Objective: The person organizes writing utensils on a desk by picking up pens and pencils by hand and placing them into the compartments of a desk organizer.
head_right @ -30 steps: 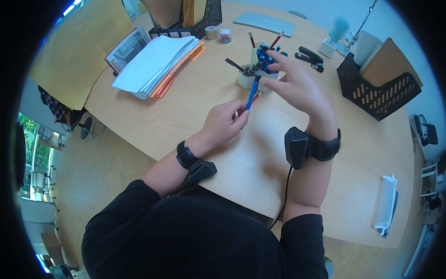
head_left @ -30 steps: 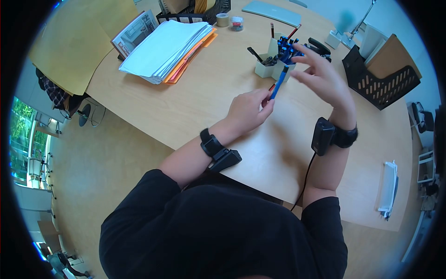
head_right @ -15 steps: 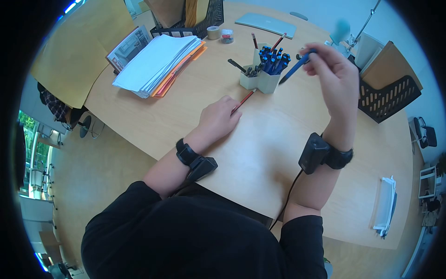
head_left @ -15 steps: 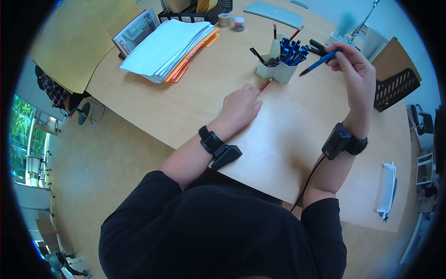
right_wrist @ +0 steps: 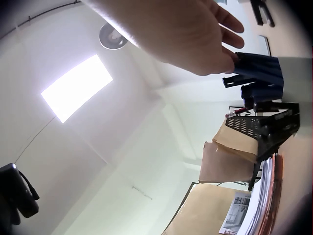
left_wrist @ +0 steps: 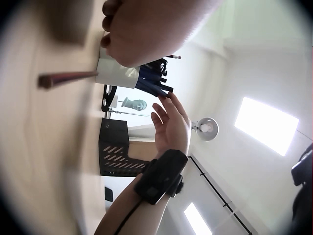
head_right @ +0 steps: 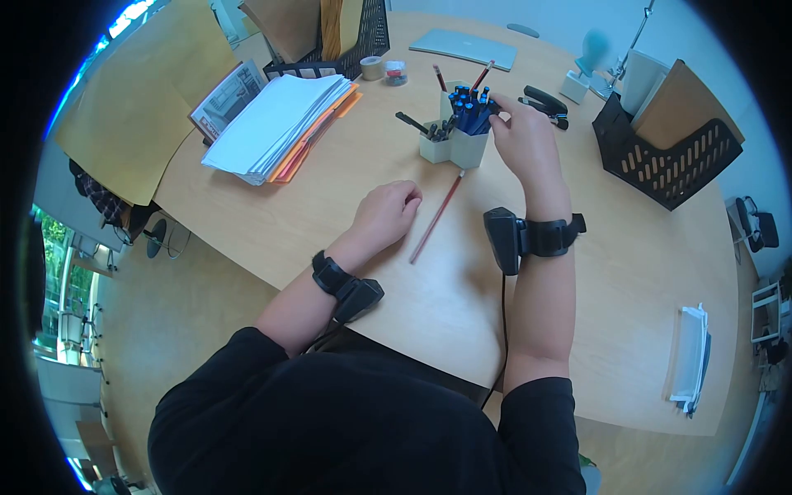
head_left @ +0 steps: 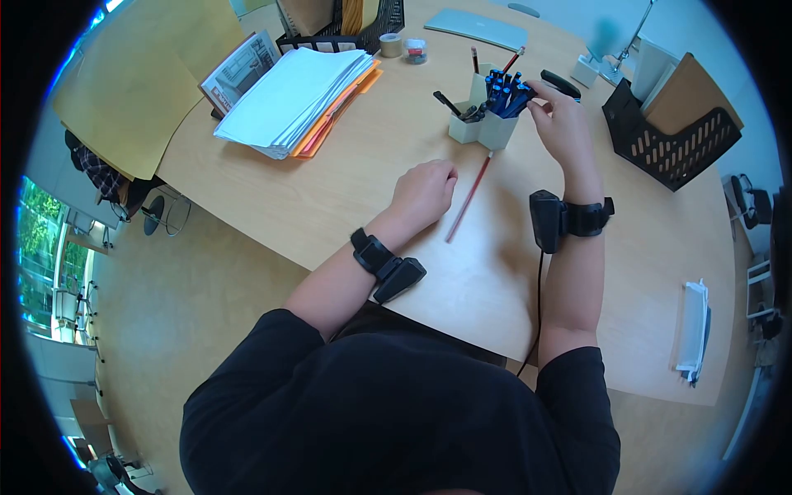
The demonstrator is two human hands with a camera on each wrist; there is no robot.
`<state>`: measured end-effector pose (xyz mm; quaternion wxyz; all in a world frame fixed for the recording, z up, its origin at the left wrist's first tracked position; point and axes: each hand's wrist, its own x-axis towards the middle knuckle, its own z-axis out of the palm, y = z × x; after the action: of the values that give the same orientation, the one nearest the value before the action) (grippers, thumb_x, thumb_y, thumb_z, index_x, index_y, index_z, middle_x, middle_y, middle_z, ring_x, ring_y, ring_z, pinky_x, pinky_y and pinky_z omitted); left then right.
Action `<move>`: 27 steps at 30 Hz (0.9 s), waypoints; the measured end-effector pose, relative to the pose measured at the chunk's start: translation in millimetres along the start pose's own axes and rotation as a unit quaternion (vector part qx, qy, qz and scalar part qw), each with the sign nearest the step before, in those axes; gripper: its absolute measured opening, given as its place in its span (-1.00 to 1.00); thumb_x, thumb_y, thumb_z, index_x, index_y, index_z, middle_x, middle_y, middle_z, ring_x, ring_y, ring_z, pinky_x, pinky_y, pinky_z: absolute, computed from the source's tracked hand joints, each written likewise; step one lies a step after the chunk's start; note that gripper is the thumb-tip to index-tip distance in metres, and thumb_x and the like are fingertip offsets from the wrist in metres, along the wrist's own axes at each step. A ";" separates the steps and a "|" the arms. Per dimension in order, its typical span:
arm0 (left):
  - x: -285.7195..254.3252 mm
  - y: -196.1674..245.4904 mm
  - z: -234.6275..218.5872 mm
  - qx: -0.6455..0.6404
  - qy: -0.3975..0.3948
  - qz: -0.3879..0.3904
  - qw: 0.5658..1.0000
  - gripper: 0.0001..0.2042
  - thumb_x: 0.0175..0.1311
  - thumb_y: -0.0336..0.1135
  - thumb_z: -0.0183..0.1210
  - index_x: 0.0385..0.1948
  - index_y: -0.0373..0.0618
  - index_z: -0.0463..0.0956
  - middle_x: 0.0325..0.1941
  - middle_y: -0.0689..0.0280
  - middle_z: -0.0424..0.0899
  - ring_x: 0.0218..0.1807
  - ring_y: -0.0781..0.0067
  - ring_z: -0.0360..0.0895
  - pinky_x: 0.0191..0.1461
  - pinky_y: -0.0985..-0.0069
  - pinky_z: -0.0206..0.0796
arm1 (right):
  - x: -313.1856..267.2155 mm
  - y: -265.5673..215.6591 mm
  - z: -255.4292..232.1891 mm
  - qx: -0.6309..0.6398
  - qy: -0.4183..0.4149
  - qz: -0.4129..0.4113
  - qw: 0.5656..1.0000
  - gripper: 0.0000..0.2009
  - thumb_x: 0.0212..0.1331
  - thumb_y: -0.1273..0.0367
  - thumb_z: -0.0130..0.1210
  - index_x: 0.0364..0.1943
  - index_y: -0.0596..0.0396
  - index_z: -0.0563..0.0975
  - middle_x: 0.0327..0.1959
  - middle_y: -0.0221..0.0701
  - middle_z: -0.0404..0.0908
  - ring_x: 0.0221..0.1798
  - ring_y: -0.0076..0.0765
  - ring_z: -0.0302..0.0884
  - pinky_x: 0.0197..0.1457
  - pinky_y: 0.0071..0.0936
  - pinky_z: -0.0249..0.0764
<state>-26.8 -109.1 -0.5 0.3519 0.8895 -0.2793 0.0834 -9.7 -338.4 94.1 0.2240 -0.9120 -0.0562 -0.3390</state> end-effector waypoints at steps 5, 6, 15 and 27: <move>-5.4 13.5 8.3 -0.003 -0.048 0.033 0.998 -0.80 0.24 -0.25 0.04 -0.32 -0.19 0.52 -0.36 0.11 0.62 -0.28 0.06 0.57 -0.19 0.22 0.39 | 2.3 0.1 -18.5 0.084 0.055 0.057 0.993 -0.75 0.14 0.36 0.06 -0.12 0.11 0.60 -0.30 -0.14 0.65 -0.30 -0.15 0.63 -0.15 -0.30 0.50; -8.4 22.2 7.7 -0.016 -0.078 0.041 0.996 -0.79 0.27 -0.23 0.02 -0.26 -0.16 0.51 -0.34 0.13 0.62 -0.28 0.06 0.57 -0.20 0.22 0.39 | 1.7 -5.8 -27.0 0.069 0.033 0.093 0.993 -0.74 0.10 0.32 0.11 -0.18 0.16 0.60 -0.35 -0.15 0.65 -0.29 -0.17 0.63 -0.14 -0.34 0.50; -10.3 25.4 10.6 -0.016 -0.133 0.062 0.989 -0.81 0.24 -0.27 0.00 -0.33 -0.14 0.55 -0.34 0.14 0.64 -0.26 0.07 0.57 -0.19 0.20 0.40 | -25.3 10.6 10.6 -0.064 -0.417 0.246 0.873 -0.68 -0.06 0.31 0.18 -0.48 0.44 0.56 -0.51 -0.03 0.62 -0.49 -0.08 0.64 -0.50 -0.27 0.52; -10.9 22.9 10.3 -0.018 -0.160 0.068 0.985 -0.82 0.22 -0.28 -0.01 -0.39 -0.13 0.56 -0.36 0.18 0.64 -0.28 0.11 0.58 -0.22 0.20 0.41 | -17.0 -14.1 -52.1 0.248 -0.065 0.178 0.950 -0.86 0.17 0.42 0.08 -0.34 0.25 0.56 -0.57 -0.38 0.58 -0.52 -0.60 0.53 -0.46 -0.67 0.45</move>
<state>-49.0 -124.9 1.4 0.3118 0.8639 -0.3933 -0.0415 -57.2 -348.2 123.3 0.4958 -0.8429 0.0099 -0.2088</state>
